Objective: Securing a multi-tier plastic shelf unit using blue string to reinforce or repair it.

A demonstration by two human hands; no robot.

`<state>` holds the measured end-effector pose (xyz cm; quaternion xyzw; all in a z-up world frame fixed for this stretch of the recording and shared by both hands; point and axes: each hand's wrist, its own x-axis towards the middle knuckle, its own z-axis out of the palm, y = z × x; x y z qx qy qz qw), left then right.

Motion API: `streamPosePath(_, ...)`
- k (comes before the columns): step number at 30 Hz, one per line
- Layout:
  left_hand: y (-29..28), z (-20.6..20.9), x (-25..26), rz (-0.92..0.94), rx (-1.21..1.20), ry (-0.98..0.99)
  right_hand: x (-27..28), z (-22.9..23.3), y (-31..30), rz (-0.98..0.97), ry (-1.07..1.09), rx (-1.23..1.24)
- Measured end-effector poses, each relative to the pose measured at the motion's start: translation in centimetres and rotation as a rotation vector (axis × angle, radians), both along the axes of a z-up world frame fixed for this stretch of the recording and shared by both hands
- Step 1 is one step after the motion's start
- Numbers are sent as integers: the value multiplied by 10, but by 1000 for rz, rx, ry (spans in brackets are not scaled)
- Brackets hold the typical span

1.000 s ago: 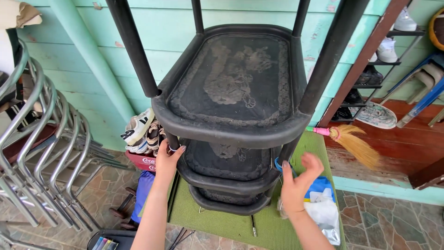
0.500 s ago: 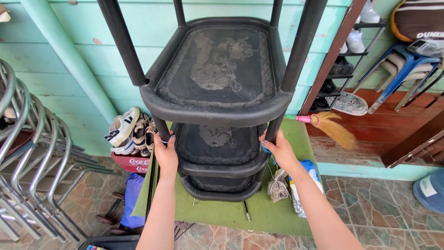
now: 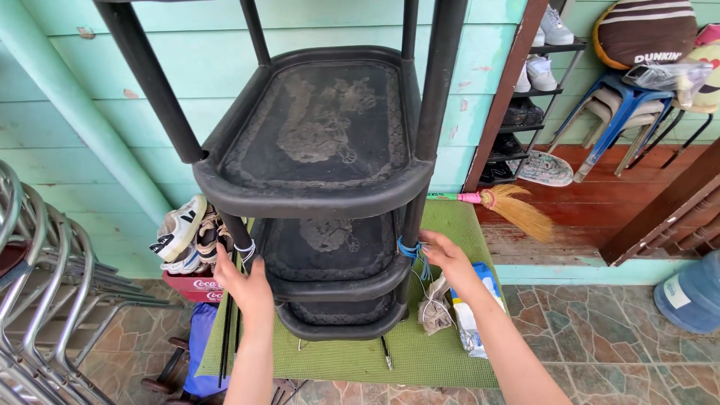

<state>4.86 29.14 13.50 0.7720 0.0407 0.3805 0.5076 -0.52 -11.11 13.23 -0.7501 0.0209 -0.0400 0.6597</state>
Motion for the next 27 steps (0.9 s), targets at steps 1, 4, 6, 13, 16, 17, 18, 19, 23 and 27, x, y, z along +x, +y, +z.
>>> streamPosePath(1, -14, 12, -13, 8, 3, -2, 2, -5, -2, 8, -2, 3)
streamPosePath(4, -58, 36, -38, -49, 37, 1, 12, -17, -6, 13, -57, 80)
streamPosePath(6, -87, 29, -40, -496, -106, 18, 14, -27, -6, 19, -1, 46)
streamPosePath(13, -210, 81, -43, -700, 24, 400, 34, -24, -14, 129, 8, 79)
streamPosePath(16, -235, 61, -37, -595, 80, 451, 42, -21, -15, 218, -161, -173)
streamPosePath(17, -239, 55, -36, -521, 95, 426, 45, -19, -13, 243, -168, -149)
streamPosePath(18, -244, 49, -35, -446, 110, 402, 47, -16, -11, 268, -175, -124)
streamPosePath(19, -245, 44, -35, -426, 106, 404, 47, -9, -9, 288, -176, -122)
streamPosePath(23, -254, 36, -38, -351, 30, 282, 48, 9, -8, 332, -260, -237)
streamPosePath(27, -261, 38, -46, -266, 2, 264, 49, 12, -8, 378, -355, -317)
